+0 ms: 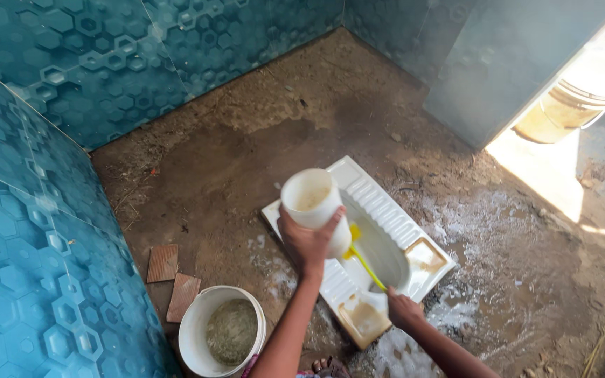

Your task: The person scrubs the interior of a white squat toilet using a yellow brush and water from a white plastic cup. The person pours water into the basin and uses the long-handled brush to reach different areas of the bowl.

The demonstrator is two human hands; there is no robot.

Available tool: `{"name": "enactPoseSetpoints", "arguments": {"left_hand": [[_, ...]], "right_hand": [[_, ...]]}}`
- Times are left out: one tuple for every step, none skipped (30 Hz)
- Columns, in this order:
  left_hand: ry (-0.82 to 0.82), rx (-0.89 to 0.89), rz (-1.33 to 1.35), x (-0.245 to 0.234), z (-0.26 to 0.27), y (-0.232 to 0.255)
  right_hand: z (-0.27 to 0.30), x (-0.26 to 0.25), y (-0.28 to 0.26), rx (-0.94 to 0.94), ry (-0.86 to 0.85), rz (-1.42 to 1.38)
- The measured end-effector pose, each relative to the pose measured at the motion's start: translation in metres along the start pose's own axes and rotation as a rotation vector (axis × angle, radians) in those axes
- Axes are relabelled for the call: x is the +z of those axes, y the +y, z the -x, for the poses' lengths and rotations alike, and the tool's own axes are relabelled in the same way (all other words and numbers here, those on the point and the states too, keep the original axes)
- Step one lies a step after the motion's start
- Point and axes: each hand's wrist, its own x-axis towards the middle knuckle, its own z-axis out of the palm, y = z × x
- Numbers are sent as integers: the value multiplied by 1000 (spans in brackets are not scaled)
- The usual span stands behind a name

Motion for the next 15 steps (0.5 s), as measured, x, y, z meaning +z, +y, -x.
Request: {"name": "enactPoseSetpoints", "arguments": {"left_hand": [[-7,-4,-4,-4,-4,-4],[46,-78,31,-4,-12,-6],[98,-153,65,-4,-19,-7],[97,-156,67,-4,-23,-6],[144,-149,129,-5,-27,-5],[192,-139,191,-4,-31,-3],[192,-139,191,-2,-33,-1],[200,-132,176,-2,-34,1],[207,-126,161,-3,-34,2],[207,-124,159,-3,-35,2],[206,-142,151,-4,-35,2],[208,-158,148,-3,-36,2],[211,-156,151,-1,-36,1],[218,-138,106,-2,-35,-1],[225,-120,61,-3,-34,-2]], "right_hand": [[14,5,13,-4,-30,18],[24,7,24,-8,-55,37],[27,8,28,-6,-58,34],[29,7,33,-1,-72,43],[30,7,36,3,-86,51],[27,7,34,3,-85,51],[21,6,30,-22,-63,52],[18,8,25,-48,-43,49],[12,8,18,-48,-46,47],[0,5,8,-47,-43,16],[-6,5,0,-45,-40,-15],[-18,1,-12,-76,12,-49],[-29,-3,-24,-107,63,-82],[-36,-4,-33,-111,61,-82],[-47,-9,-44,-101,22,-38]]}}
